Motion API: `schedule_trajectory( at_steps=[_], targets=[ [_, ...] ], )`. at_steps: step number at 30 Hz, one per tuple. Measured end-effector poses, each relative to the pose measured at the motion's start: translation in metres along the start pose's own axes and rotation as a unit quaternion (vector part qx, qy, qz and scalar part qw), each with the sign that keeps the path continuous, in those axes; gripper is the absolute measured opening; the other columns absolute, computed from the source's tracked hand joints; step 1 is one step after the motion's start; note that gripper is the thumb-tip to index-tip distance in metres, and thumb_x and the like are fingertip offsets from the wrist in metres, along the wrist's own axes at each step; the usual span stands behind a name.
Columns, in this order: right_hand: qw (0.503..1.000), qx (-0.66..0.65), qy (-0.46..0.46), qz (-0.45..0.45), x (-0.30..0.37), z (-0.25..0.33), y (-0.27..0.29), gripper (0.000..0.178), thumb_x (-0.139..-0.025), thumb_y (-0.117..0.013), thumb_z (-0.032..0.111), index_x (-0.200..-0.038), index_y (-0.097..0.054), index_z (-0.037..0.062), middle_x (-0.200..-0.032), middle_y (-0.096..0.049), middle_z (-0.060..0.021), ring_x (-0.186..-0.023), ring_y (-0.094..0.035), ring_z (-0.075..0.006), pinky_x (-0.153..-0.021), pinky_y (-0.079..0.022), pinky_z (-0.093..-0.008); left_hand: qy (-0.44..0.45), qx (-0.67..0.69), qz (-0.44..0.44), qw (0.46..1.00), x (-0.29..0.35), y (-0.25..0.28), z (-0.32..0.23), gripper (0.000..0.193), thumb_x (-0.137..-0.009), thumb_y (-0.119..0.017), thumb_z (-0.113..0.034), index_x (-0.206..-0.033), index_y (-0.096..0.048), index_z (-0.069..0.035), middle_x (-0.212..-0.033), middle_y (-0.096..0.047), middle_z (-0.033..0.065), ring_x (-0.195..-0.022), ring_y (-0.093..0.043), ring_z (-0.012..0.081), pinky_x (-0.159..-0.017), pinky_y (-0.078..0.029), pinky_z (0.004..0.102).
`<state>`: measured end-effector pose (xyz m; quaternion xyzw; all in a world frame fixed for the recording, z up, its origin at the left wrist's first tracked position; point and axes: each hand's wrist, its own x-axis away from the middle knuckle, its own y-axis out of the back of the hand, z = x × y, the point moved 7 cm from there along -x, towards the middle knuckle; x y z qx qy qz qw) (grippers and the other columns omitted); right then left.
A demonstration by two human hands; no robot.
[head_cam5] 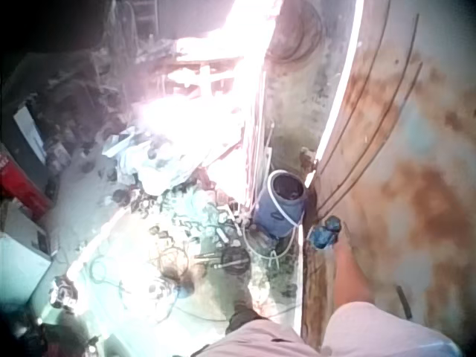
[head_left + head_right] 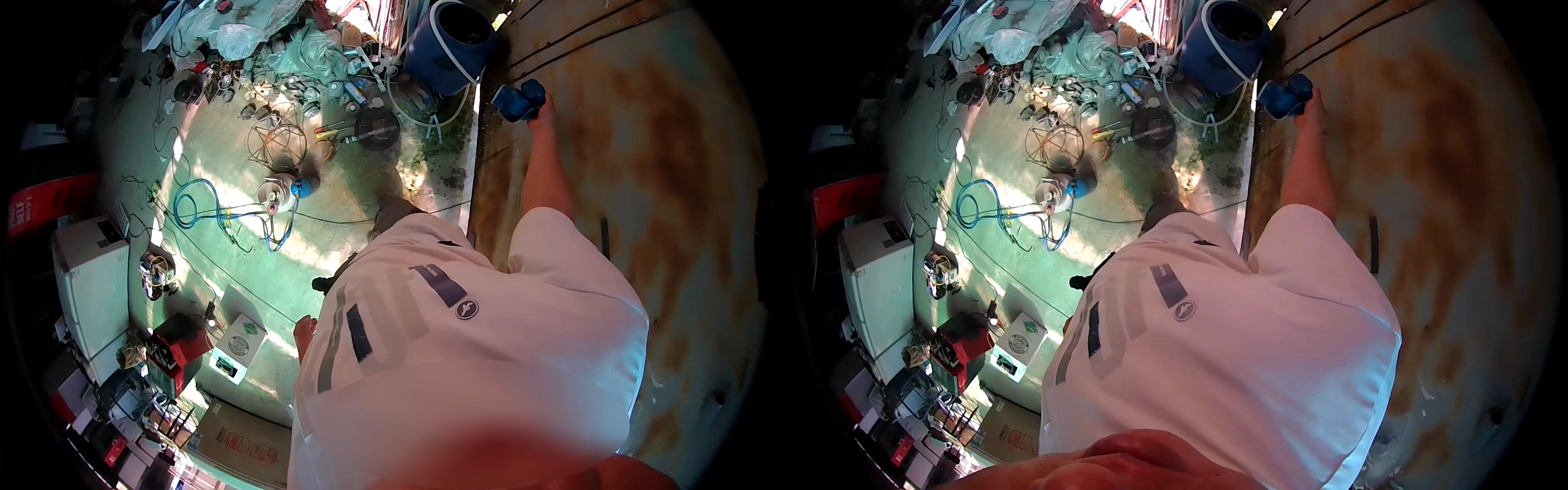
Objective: The person wipes down refrigerator components with a blue cloth and then connects hoses to a refrigeration manifold and a tank.
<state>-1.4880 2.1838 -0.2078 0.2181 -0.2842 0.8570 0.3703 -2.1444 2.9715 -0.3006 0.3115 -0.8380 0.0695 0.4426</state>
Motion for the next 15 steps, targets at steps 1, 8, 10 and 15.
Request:
schedule_trajectory(
  at_steps=[1,8,10,15],
  targets=[
    [1.000,0.011,0.003,0.009,-0.005,-0.023,0.000,0.041,-0.098,-0.064,0.026,-0.133,-0.058,0.0057,-0.134,-0.060,-0.0106,-0.119,-0.059,-0.0292,-0.101,-0.049,-0.0467,-0.017,-0.046,0.002,0.999,0.009,0.010,-0.009,0.035,-0.096,-0.063,-0.024,-0.125,-0.061,-0.005,-0.102,-0.066,0.0061,-0.091,-0.066,0.0194,-0.078,-0.053,0.0355],
    [0.986,0.044,0.070,0.145,-0.036,-0.045,0.005,0.045,-0.091,-0.067,0.011,-0.133,-0.058,-0.0030,-0.127,-0.064,-0.0145,-0.116,-0.062,-0.0289,-0.095,-0.053,-0.0421,-0.024,-0.086,0.037,0.995,0.022,-0.069,-0.101,0.035,-0.097,-0.064,-0.023,-0.126,-0.061,-0.003,-0.107,-0.067,0.0067,-0.096,-0.067,0.0179,-0.080,-0.053,0.0342],
    [0.982,0.091,0.080,0.148,-0.003,-0.044,-0.013,0.038,-0.095,-0.061,0.010,-0.131,-0.057,-0.0017,-0.127,-0.063,-0.0147,-0.116,-0.061,-0.0285,-0.098,-0.052,-0.0410,-0.048,-0.105,0.042,0.992,0.037,-0.109,-0.156,0.034,-0.097,-0.064,-0.021,-0.126,-0.061,-0.002,-0.110,-0.068,0.0079,-0.099,-0.068,0.0183,-0.081,-0.054,0.0337],
    [0.947,0.037,0.095,0.306,0.124,-0.005,-0.113,0.036,-0.092,-0.061,0.000,-0.128,-0.057,-0.0016,-0.122,-0.066,-0.0159,-0.110,-0.067,-0.0286,-0.094,-0.056,-0.0420,-0.175,-0.175,0.196,0.949,0.041,-0.259,-0.296,0.036,-0.099,-0.065,-0.021,-0.129,-0.060,-0.001,-0.116,-0.068,0.0090,-0.108,-0.066,0.0175,-0.091,-0.053,0.0328]
  ],
)
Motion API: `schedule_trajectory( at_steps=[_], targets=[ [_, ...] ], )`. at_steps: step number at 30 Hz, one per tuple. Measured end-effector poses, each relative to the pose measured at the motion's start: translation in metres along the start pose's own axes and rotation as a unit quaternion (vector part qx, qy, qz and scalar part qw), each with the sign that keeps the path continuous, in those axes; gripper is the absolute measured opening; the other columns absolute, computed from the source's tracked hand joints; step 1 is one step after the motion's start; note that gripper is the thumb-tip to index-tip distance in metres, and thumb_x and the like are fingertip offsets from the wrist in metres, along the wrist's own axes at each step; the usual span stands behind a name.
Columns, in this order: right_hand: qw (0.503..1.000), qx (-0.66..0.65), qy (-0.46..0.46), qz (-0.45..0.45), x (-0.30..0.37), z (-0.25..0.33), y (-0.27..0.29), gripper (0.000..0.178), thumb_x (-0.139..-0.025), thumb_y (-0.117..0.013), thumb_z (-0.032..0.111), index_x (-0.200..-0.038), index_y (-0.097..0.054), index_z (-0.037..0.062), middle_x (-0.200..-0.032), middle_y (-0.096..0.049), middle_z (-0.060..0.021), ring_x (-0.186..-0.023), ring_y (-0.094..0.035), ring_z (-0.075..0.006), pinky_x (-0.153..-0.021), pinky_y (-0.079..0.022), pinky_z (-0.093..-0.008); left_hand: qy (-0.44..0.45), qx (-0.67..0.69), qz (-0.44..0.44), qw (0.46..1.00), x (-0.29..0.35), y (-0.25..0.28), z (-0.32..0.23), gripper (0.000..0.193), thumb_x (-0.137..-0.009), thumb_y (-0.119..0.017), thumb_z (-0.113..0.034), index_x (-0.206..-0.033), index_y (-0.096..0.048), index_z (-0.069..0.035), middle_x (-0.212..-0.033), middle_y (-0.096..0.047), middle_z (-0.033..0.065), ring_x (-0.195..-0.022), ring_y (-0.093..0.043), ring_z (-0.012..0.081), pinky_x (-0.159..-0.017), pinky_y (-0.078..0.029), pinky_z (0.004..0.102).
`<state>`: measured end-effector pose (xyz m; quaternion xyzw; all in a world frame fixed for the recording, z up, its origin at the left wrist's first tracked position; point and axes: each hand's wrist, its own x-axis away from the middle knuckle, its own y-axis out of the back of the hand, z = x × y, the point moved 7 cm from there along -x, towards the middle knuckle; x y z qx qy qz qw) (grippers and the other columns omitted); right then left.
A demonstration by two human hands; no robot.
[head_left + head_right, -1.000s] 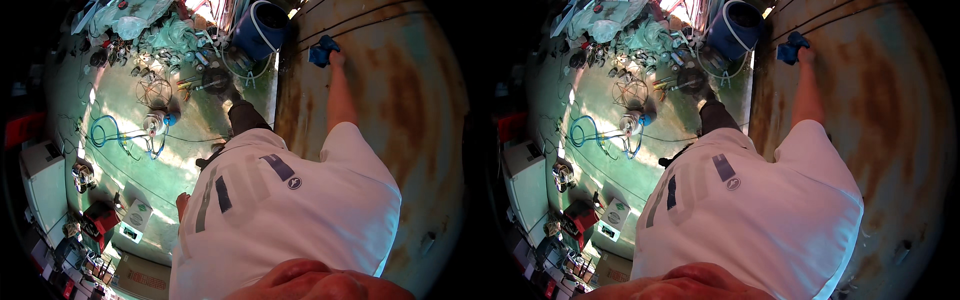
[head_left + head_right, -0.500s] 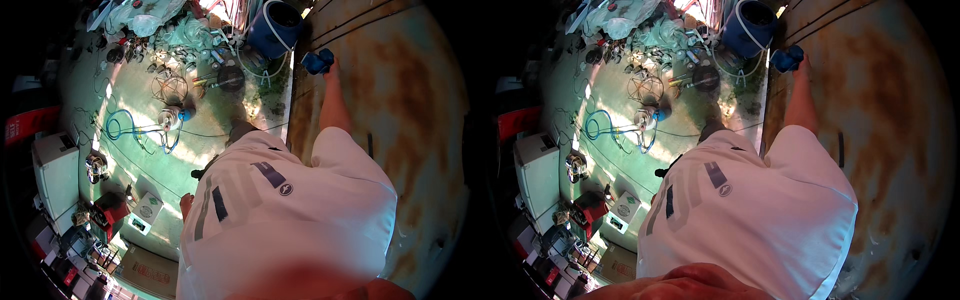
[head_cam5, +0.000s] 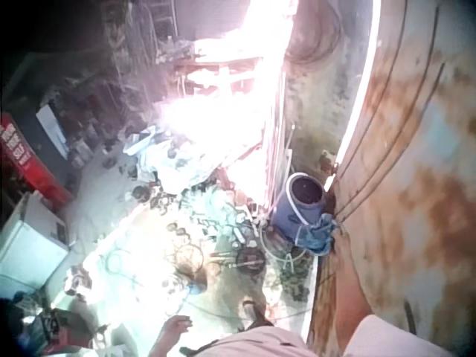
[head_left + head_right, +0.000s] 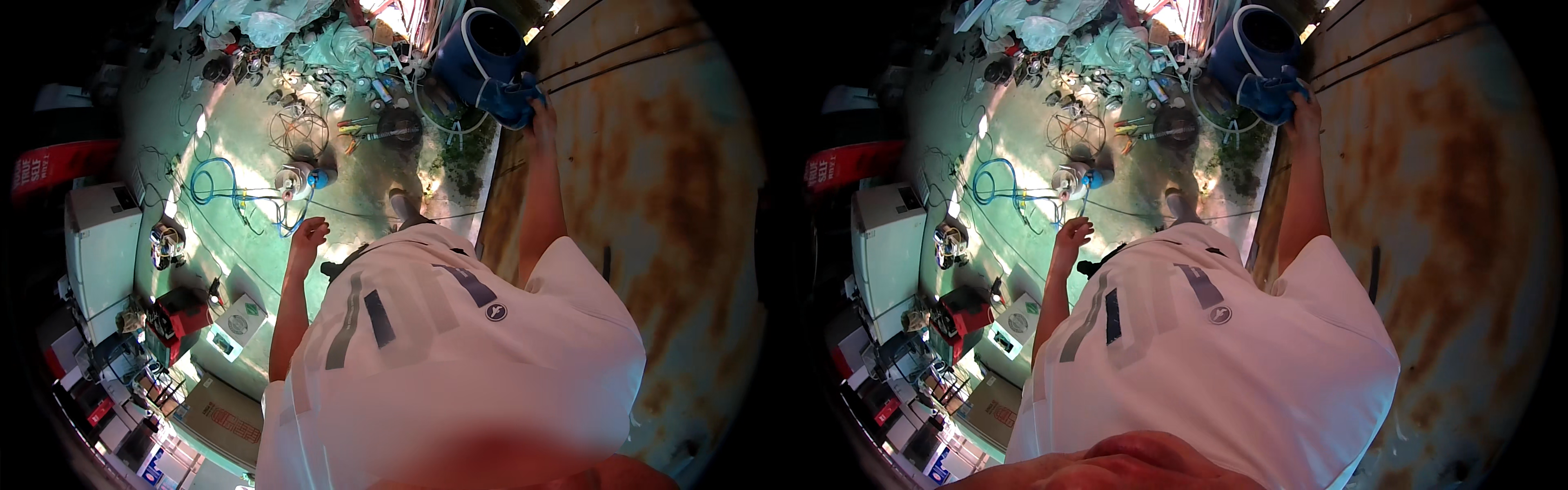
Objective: The person wipes down refrigerator components with a blue cloth and then connects hoses to a refrigeration manifold and a tank.
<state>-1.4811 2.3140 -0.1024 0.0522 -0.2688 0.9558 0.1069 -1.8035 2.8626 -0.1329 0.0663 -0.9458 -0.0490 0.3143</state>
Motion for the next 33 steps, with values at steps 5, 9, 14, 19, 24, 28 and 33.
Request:
schedule_trajectory(
  at_steps=[5,9,14,19,24,28,33],
  targets=[
    [0.966,-0.136,-0.025,0.220,0.071,0.024,-0.144,0.038,-0.091,-0.058,-0.007,-0.127,-0.053,0.0019,-0.120,-0.066,-0.0172,-0.109,-0.068,-0.0298,-0.094,-0.058,-0.0460,-0.205,-0.037,0.170,0.963,-0.044,-0.089,-0.156,0.059,-0.099,-0.068,-0.034,-0.145,-0.048,-0.003,-0.137,-0.058,0.0132,-0.123,-0.058,0.0214,-0.102,-0.048,0.0356],
    [0.935,-0.038,-0.088,0.341,0.165,-0.004,-0.272,0.033,-0.090,-0.063,-0.007,-0.121,-0.059,0.0023,-0.125,-0.063,-0.0100,-0.114,-0.063,-0.0203,-0.098,-0.052,-0.0360,-0.156,0.258,0.241,0.922,-0.023,-0.107,-0.214,0.062,-0.105,-0.046,-0.054,-0.149,-0.043,-0.010,-0.141,-0.056,0.0126,-0.129,-0.056,0.0239,-0.103,-0.049,0.0450],
    [0.729,0.425,0.390,0.369,0.285,-0.052,-0.365,0.036,-0.093,-0.065,0.008,-0.128,-0.059,0.0059,-0.143,-0.054,-0.0119,-0.133,-0.050,-0.0283,-0.112,-0.036,-0.0415,-0.091,0.441,0.193,0.872,0.019,-0.056,-0.188,0.058,-0.104,-0.042,-0.059,-0.138,-0.051,-0.013,-0.131,-0.060,0.0069,-0.114,-0.062,0.0204,-0.094,-0.055,0.0430],
    [0.815,0.283,0.197,0.466,0.341,-0.098,-0.384,0.056,-0.101,-0.058,0.019,-0.152,-0.037,0.0045,-0.154,-0.040,-0.0129,-0.143,-0.038,-0.0294,-0.117,-0.031,-0.0437,-0.147,0.323,-0.042,0.934,0.037,0.025,-0.137,0.043,-0.101,-0.059,-0.049,-0.123,-0.063,-0.012,-0.102,-0.069,0.0017,-0.086,-0.068,0.0163,-0.076,-0.057,0.0331],
    [0.936,0.039,-0.190,0.294,0.352,-0.139,-0.391,0.048,-0.104,-0.060,0.033,-0.140,-0.049,0.0038,-0.128,-0.058,-0.0075,-0.109,-0.059,-0.0173,-0.086,-0.052,-0.0292,-0.403,0.035,-0.227,0.886,0.108,0.055,-0.155,0.035,-0.104,-0.057,-0.036,-0.112,-0.063,-0.001,-0.089,-0.069,0.0131,-0.081,-0.068,0.0263,-0.074,-0.053,0.0378],
    [0.955,0.041,-0.164,0.244,0.379,-0.189,-0.412,0.032,-0.104,-0.060,0.035,-0.114,-0.065,0.0051,-0.098,-0.066,0.0001,-0.086,-0.061,-0.0093,-0.073,-0.050,-0.0255,-0.407,0.040,-0.318,0.855,0.129,0.072,-0.145,0.030,-0.109,-0.045,-0.025,-0.117,-0.061,-0.001,-0.104,-0.067,0.0183,-0.098,-0.064,0.0304,-0.089,-0.049,0.0392],
    [0.953,0.086,-0.071,0.282,0.373,-0.193,-0.431,0.025,-0.107,-0.054,0.027,-0.102,-0.064,0.0047,-0.094,-0.064,-0.0001,-0.084,-0.058,-0.0076,-0.072,-0.048,-0.0251,-0.384,0.013,-0.359,0.851,0.122,0.081,-0.148,0.029,-0.108,-0.047,-0.025,-0.119,-0.061,-0.002,-0.112,-0.063,0.0177,-0.107,-0.061,0.0314,-0.094,-0.047,0.0389]
  ],
)
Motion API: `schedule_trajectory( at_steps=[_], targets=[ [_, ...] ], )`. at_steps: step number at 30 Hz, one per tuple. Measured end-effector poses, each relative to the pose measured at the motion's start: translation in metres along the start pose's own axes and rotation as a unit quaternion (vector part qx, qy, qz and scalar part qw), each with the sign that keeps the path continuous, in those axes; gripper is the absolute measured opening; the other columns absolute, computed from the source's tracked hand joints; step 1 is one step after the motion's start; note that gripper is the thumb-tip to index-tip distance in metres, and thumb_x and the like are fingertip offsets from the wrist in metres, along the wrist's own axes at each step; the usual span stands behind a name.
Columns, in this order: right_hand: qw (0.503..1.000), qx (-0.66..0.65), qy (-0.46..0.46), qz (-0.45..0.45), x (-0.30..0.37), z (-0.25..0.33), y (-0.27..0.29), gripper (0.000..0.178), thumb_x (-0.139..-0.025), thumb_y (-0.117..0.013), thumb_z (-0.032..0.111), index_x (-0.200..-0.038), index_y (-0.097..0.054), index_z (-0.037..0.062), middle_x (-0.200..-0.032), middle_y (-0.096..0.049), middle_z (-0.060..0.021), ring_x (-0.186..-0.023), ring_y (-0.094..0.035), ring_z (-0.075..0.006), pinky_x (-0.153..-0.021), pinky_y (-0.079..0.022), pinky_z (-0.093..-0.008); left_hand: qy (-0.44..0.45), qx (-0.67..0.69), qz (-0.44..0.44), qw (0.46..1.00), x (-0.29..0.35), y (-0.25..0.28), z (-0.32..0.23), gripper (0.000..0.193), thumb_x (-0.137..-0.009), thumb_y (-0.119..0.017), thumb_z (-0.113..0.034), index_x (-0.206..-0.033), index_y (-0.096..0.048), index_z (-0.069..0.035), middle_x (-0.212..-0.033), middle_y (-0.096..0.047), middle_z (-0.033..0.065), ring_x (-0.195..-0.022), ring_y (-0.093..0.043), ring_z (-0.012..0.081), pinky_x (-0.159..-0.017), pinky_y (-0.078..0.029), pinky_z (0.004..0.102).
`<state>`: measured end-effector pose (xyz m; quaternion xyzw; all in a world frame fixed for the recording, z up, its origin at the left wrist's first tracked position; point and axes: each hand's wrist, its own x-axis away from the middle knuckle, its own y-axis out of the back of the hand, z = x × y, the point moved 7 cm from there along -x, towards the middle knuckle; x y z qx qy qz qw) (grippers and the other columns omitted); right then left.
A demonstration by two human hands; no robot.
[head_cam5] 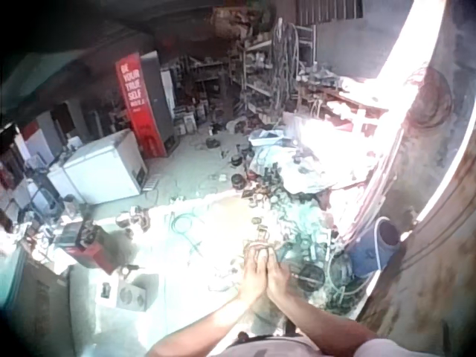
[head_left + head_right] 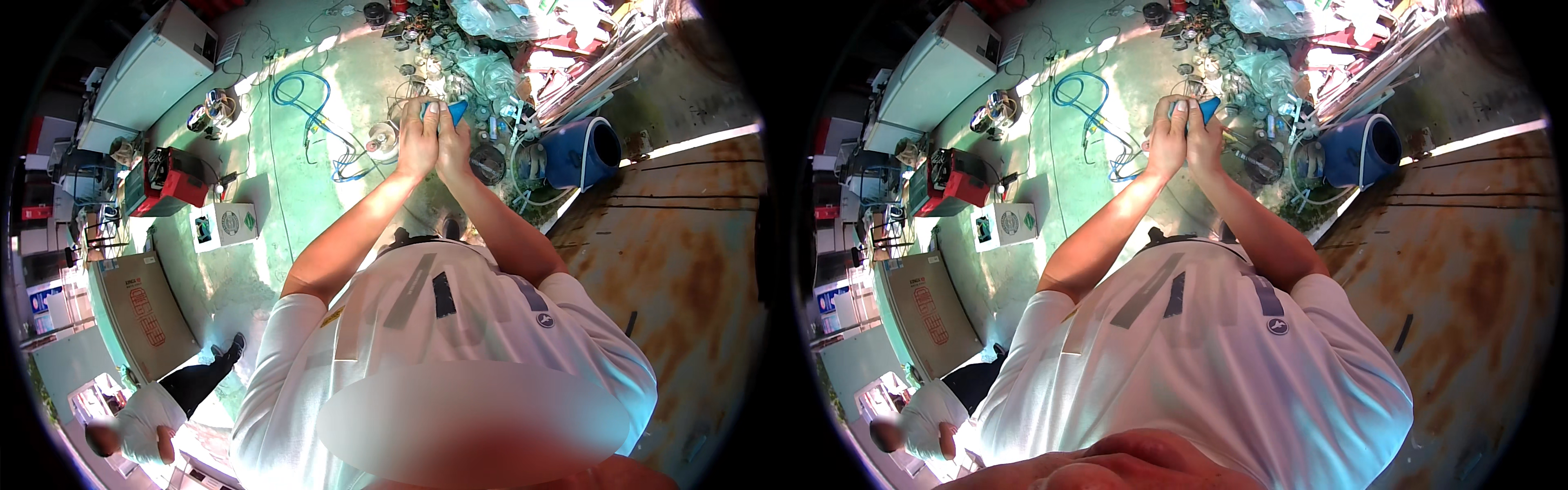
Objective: The person wipes down refrigerator components with a blue cloth and then connects hoses to a refrigeration manifold and a tank.
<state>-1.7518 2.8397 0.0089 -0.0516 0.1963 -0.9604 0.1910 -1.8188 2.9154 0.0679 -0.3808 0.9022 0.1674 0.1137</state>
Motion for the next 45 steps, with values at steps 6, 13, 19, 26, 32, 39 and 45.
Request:
schedule_trajectory(
  at_steps=[6,13,19,26,32,39,45],
  targets=[
    [0.994,-0.010,0.099,0.045,-0.031,0.063,0.009,0.026,-0.104,-0.059,0.023,-0.111,-0.065,-0.0015,-0.095,-0.069,-0.0046,-0.084,-0.061,-0.0111,-0.075,-0.049,-0.0279,-0.103,-0.099,-0.032,0.989,-0.032,-0.028,-0.013,0.044,-0.110,-0.042,-0.034,-0.141,-0.050,-0.005,-0.128,-0.055,0.0166,-0.119,-0.055,0.0293,-0.106,-0.042,0.0368],
    [0.903,0.230,0.361,-0.033,-0.046,0.122,0.083,0.027,-0.100,-0.059,0.015,-0.120,-0.060,-0.0020,-0.118,-0.062,-0.0191,-0.108,-0.060,-0.0353,-0.096,-0.046,-0.0419,0.308,0.458,0.189,0.812,-0.038,-0.161,-0.009,0.044,-0.109,-0.041,-0.041,-0.130,-0.054,-0.005,-0.120,-0.062,0.0132,-0.110,-0.062,0.0234,-0.100,-0.050,0.0376],
    [0.905,0.259,0.338,0.008,-0.086,0.135,0.156,0.036,-0.095,-0.066,0.020,-0.126,-0.059,0.0027,-0.125,-0.058,-0.0167,-0.116,-0.058,-0.0350,-0.103,-0.044,-0.0430,0.266,0.350,0.182,0.879,-0.048,-0.226,-0.009,0.037,-0.109,-0.046,-0.034,-0.124,-0.057,-0.003,-0.113,-0.063,0.0100,-0.103,-0.061,0.0191,-0.092,-0.049,0.0328],
    [0.983,0.131,0.096,0.090,-0.101,0.161,0.223,0.074,-0.090,-0.078,0.018,-0.154,-0.040,0.0134,-0.149,-0.049,-0.0096,-0.132,-0.049,-0.0203,-0.110,-0.039,-0.0359,0.036,0.179,0.348,0.919,-0.074,-0.289,-0.020,0.029,-0.107,-0.053,-0.032,-0.119,-0.057,-0.005,-0.104,-0.061,0.0033,-0.094,-0.058,0.0110,-0.087,-0.048,0.0264],
    [0.904,0.361,0.227,0.033,-0.076,0.184,0.236,0.074,-0.079,-0.084,0.012,-0.145,-0.049,0.0078,-0.135,-0.057,-0.0117,-0.123,-0.057,-0.0243,-0.104,-0.044,-0.0366,0.200,0.302,0.405,0.840,-0.040,-0.343,0.004,0.059,-0.103,-0.057,-0.044,-0.144,-0.033,-0.008,-0.129,-0.052,0.0076,-0.116,-0.053,0.0162,-0.098,-0.045,0.0322],
    [0.923,0.326,0.083,-0.187,-0.150,0.094,0.424,0.049,-0.078,-0.084,0.018,-0.120,-0.065,0.0016,-0.110,-0.066,-0.0096,-0.101,-0.065,-0.0209,-0.088,-0.051,-0.0353,0.312,0.160,0.420,0.837,-0.033,-0.337,0.092,0.067,-0.104,-0.056,-0.044,-0.156,-0.027,-0.013,-0.145,-0.045,0.0096,-0.134,-0.049,0.0248,-0.100,-0.050,0.0433],
    [0.759,0.474,-0.020,-0.445,-0.246,0.049,0.759,0.065,-0.078,-0.083,0.034,-0.134,-0.062,0.0063,-0.123,-0.066,-0.0191,-0.114,-0.065,-0.0334,-0.094,-0.052,-0.0443,0.482,-0.040,0.174,0.858,0.009,-0.123,0.282,0.053,-0.101,-0.060,-0.035,-0.142,-0.043,-0.006,-0.134,-0.055,0.0158,-0.120,-0.059,0.0276,-0.096,-0.052,0.0420]
  ],
)
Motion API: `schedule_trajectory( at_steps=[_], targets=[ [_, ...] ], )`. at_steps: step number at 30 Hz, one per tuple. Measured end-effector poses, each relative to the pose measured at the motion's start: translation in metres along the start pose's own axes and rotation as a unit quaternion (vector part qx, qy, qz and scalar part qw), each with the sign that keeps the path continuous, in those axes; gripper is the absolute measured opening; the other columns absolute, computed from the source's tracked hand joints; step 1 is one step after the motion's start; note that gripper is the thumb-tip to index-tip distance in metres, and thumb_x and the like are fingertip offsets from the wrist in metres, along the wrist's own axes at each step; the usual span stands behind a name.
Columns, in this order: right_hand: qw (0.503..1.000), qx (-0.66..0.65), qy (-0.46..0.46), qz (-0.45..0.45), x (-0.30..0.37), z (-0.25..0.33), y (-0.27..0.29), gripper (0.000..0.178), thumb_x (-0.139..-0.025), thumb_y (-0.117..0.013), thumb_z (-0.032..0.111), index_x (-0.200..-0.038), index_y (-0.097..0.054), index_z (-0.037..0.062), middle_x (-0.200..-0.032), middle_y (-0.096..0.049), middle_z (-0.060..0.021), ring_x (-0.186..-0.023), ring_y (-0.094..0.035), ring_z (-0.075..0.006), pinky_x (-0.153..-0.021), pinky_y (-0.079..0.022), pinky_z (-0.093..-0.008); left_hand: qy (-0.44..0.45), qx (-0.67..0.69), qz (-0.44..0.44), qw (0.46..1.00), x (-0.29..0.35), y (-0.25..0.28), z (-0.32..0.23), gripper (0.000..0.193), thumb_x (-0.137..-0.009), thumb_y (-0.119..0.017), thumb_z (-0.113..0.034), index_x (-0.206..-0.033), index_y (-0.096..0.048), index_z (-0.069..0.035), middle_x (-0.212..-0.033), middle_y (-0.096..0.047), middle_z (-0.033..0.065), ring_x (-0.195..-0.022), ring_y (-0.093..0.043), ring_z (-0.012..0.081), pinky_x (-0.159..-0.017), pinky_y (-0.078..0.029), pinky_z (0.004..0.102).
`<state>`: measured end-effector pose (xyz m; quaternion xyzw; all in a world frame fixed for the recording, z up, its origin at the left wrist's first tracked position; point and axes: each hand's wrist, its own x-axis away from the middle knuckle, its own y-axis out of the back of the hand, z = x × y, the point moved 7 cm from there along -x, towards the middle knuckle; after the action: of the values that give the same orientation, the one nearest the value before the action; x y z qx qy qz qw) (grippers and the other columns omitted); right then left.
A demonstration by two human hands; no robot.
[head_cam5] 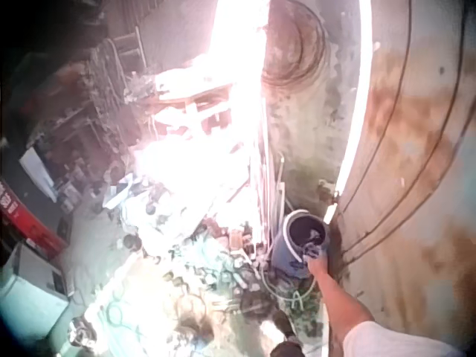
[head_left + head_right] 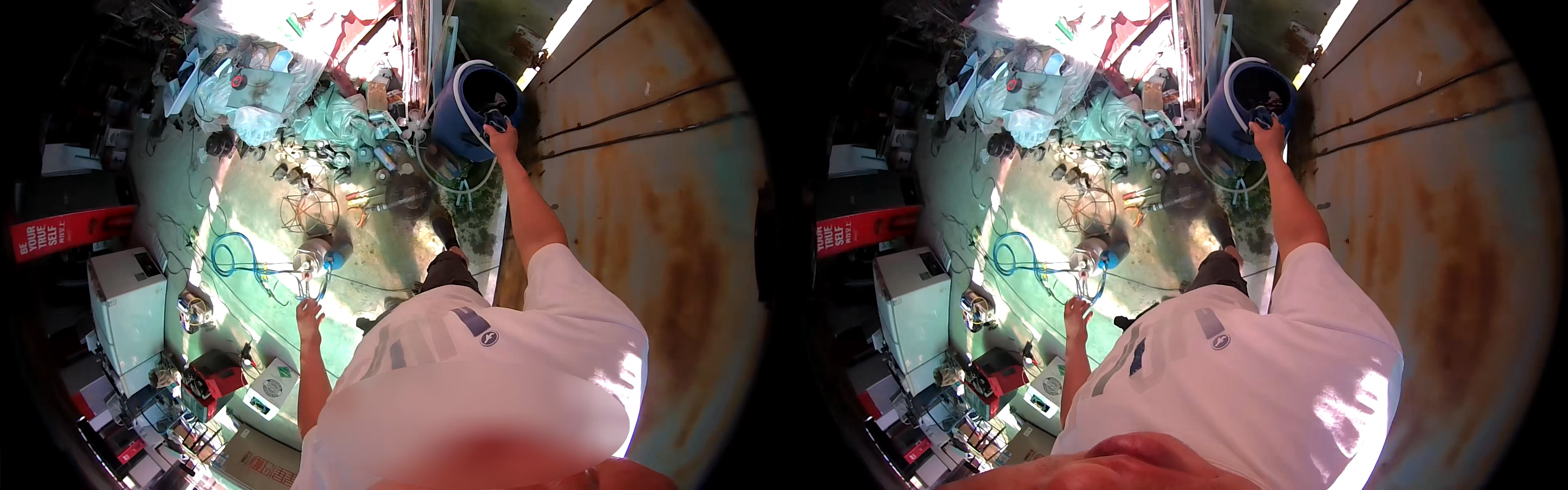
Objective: The person wipes down refrigerator components with a blue cloth and then connects hoses to a refrigeration manifold and a tank.
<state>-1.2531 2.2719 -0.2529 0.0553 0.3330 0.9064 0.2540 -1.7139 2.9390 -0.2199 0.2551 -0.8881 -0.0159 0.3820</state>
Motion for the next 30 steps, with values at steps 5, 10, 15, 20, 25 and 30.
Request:
schedule_trajectory(
  at_steps=[5,10,15,20,25,30],
  targets=[
    [0.983,0.132,-0.078,0.098,-0.112,-0.065,-0.087,0.073,-0.076,-0.082,0.037,-0.138,-0.058,0.0076,-0.136,-0.055,-0.0258,-0.126,-0.054,-0.0417,-0.103,-0.048,-0.0471,0.376,0.017,-0.285,0.881,0.176,0.101,0.154,0.051,-0.099,-0.060,-0.037,-0.138,-0.048,-0.007,-0.111,-0.059,0.0153,-0.096,-0.065,0.0294,-0.088,-0.054,0.0486],
    [0.962,0.196,-0.061,0.182,-0.150,-0.125,-0.175,0.074,-0.078,-0.079,0.039,-0.142,-0.055,0.0098,-0.141,-0.052,-0.0242,-0.129,-0.053,-0.0414,-0.107,-0.046,-0.0471,0.401,-0.168,-0.102,0.895,0.222,0.048,0.137,0.055,-0.097,-0.065,-0.031,-0.141,-0.042,-0.007,-0.107,-0.059,0.0146,-0.091,-0.065,0.0274,-0.084,-0.058,0.0476],
    [0.953,0.200,-0.030,0.225,-0.179,-0.176,-0.218,0.070,-0.082,-0.074,0.041,-0.142,-0.055,0.0108,-0.143,-0.051,-0.0280,-0.131,-0.051,-0.0429,-0.108,-0.045,-0.0485,0.383,-0.131,-0.113,0.908,0.217,-0.024,0.068,0.047,-0.095,-0.067,-0.029,-0.132,-0.048,-0.007,-0.101,-0.059,0.0069,-0.091,-0.063,0.0215,-0.078,-0.056,0.0415],
    [0.926,0.290,-0.051,0.236,-0.179,-0.214,-0.243,0.068,-0.085,-0.070,0.045,-0.142,-0.054,0.0109,-0.142,-0.054,-0.0262,-0.133,-0.051,-0.0410,-0.110,-0.045,-0.0478,0.370,-0.126,-0.200,0.899,0.235,-0.008,0.036,0.038,-0.092,-0.070,-0.025,-0.121,-0.058,-0.004,-0.092,-0.059,0.0059,-0.084,-0.063,0.0218,-0.074,-0.056,0.0393],
    [0.932,0.281,0.025,0.228,-0.199,-0.237,-0.256,0.063,-0.088,-0.068,0.040,-0.142,-0.054,0.0109,-0.142,-0.055,-0.0230,-0.131,-0.052,-0.0409,-0.109,-0.045,-0.0479,0.367,-0.161,-0.181,0.898,0.210,-0.028,0.015,0.038,-0.093,-0.069,-0.025,-0.121,-0.058,-0.002,-0.088,-0.059,0.0065,-0.079,-0.063,0.0209,-0.074,-0.056,0.0368],
    [0.894,0.305,0.013,0.327,-0.178,-0.195,-0.241,0.055,-0.089,-0.067,0.027,-0.140,-0.055,0.0106,-0.138,-0.059,-0.0214,-0.127,-0.057,-0.0399,-0.104,-0.049,-0.0497,0.412,-0.219,-0.164,0.869,0.239,0.018,0.008,0.050,-0.097,-0.065,-0.033,-0.138,-0.044,-0.013,-0.112,-0.058,0.0062,-0.103,-0.061,0.0224,-0.082,-0.055,0.0444]
  ],
)
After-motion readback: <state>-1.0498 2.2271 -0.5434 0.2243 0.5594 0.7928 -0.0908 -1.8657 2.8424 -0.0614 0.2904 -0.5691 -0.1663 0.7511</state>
